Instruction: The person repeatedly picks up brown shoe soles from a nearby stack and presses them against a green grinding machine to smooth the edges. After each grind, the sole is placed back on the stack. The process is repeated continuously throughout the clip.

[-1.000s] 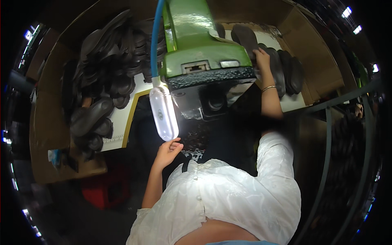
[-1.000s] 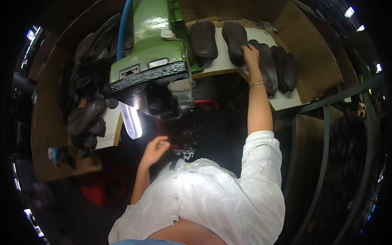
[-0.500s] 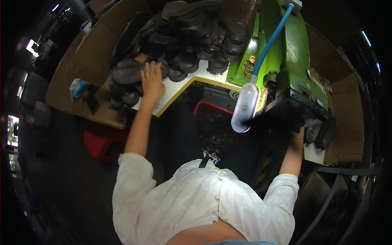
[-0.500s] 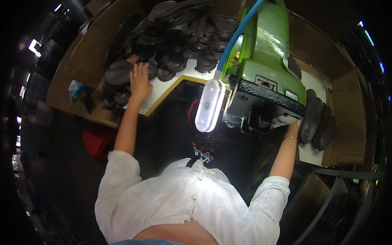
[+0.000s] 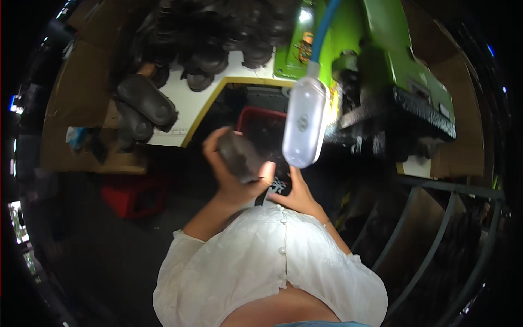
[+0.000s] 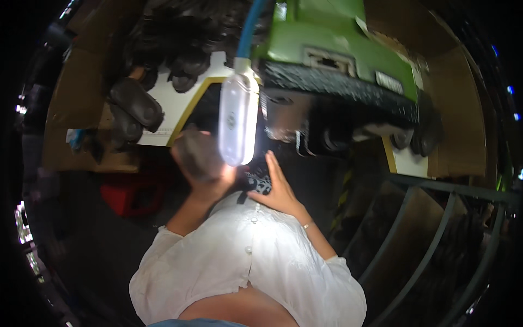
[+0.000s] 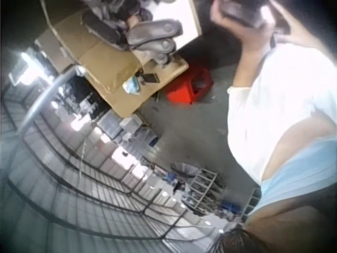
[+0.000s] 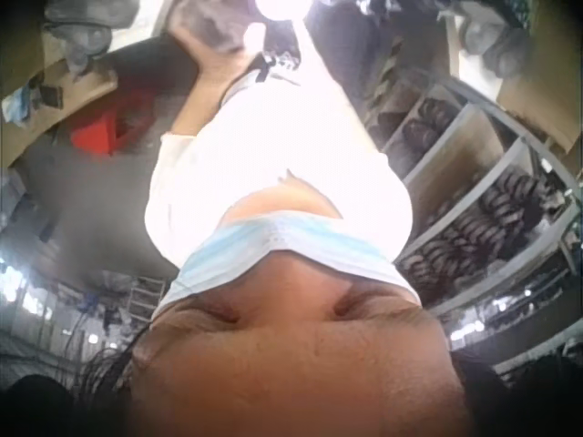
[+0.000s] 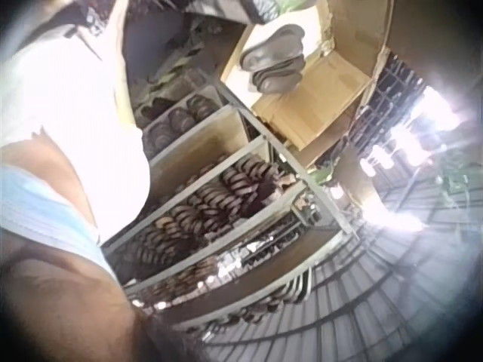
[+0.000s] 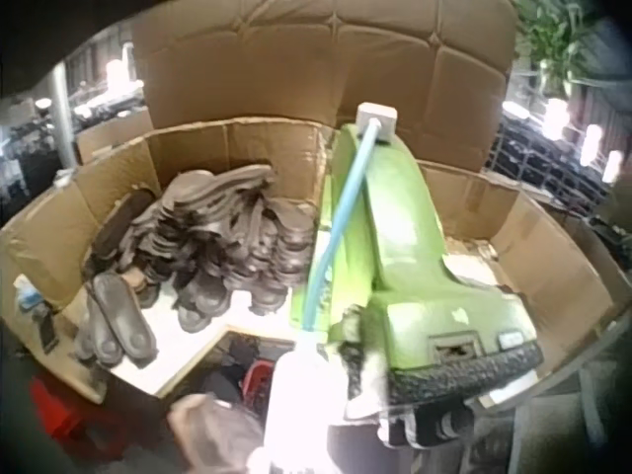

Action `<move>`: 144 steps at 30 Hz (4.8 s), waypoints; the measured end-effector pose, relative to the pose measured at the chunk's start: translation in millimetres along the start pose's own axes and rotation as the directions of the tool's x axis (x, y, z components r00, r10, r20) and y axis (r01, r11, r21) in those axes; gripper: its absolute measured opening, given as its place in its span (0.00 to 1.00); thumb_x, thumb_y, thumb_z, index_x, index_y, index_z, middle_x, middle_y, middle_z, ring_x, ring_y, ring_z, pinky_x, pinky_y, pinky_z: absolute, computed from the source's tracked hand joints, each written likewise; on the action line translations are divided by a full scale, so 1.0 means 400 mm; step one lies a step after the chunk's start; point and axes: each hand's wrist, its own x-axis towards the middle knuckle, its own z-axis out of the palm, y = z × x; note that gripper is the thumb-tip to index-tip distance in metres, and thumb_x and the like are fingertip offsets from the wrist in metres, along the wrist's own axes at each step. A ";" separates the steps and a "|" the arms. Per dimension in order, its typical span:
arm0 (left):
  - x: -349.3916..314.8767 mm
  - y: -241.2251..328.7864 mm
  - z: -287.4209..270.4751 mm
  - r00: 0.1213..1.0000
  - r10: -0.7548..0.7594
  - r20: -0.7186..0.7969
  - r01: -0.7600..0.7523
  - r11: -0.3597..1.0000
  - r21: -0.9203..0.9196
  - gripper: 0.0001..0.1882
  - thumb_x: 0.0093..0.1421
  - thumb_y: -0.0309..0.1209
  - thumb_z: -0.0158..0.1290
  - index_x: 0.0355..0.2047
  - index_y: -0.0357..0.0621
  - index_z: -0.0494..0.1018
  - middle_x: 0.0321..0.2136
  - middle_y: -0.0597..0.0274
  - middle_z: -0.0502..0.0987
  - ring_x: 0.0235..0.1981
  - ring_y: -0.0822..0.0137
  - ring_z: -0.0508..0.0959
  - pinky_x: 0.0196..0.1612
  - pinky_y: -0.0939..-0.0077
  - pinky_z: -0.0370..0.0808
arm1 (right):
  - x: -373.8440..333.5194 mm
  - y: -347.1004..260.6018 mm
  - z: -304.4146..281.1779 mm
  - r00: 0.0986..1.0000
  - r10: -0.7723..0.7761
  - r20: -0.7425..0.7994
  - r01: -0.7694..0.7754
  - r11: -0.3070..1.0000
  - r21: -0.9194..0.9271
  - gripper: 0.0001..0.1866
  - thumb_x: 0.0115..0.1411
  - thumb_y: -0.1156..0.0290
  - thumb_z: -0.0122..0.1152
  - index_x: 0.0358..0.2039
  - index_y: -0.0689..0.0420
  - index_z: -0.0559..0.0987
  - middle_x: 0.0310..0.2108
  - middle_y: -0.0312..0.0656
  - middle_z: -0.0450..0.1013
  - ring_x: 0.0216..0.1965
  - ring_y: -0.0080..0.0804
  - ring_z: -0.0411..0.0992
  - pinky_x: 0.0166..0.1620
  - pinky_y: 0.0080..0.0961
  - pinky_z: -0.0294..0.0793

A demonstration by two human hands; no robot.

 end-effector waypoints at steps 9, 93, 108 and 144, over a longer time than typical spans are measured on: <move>-0.041 -0.012 0.187 0.713 -0.203 0.671 0.548 0.758 -0.353 0.15 0.51 0.32 0.55 0.37 0.35 0.70 0.34 0.60 0.75 0.33 0.73 0.73 0.38 0.79 0.70 | -0.065 0.086 -0.050 0.833 0.386 0.397 -0.518 0.797 0.310 0.19 0.55 0.60 0.56 0.43 0.59 0.73 0.45 0.45 0.69 0.48 0.31 0.65 0.51 0.27 0.63; -0.093 -0.226 -0.091 0.501 -0.693 0.519 0.866 0.403 -0.297 0.13 0.60 0.29 0.38 0.45 0.40 0.62 0.36 0.61 0.72 0.32 0.73 0.73 0.31 0.78 0.72 | 0.112 -0.176 -0.152 0.904 -0.005 -0.427 0.306 0.706 0.639 0.20 0.49 0.73 0.49 0.44 0.60 0.64 0.35 0.35 0.63 0.32 0.18 0.61 0.39 0.16 0.63; -0.135 -0.030 0.161 0.167 -0.068 0.984 0.315 0.949 0.012 0.22 0.51 0.38 0.53 0.43 0.36 0.68 0.40 0.45 0.72 0.44 0.50 0.70 0.49 0.65 0.64 | 0.138 -0.161 -0.294 1.000 0.026 -0.004 -0.027 0.994 -0.103 0.20 0.46 0.57 0.63 0.33 0.61 0.77 0.28 0.46 0.75 0.31 0.31 0.74 0.36 0.26 0.71; 0.124 -0.106 -0.286 0.747 -0.062 -0.662 -0.017 0.994 -0.112 0.26 0.51 0.34 0.50 0.49 0.38 0.59 0.44 0.47 0.63 0.45 0.55 0.67 0.47 0.63 0.68 | 0.093 0.117 -0.761 0.579 -0.324 -0.748 -0.650 0.370 -0.664 0.40 0.42 0.53 0.64 0.55 0.55 0.62 0.58 0.55 0.49 0.57 0.51 0.53 0.55 0.38 0.57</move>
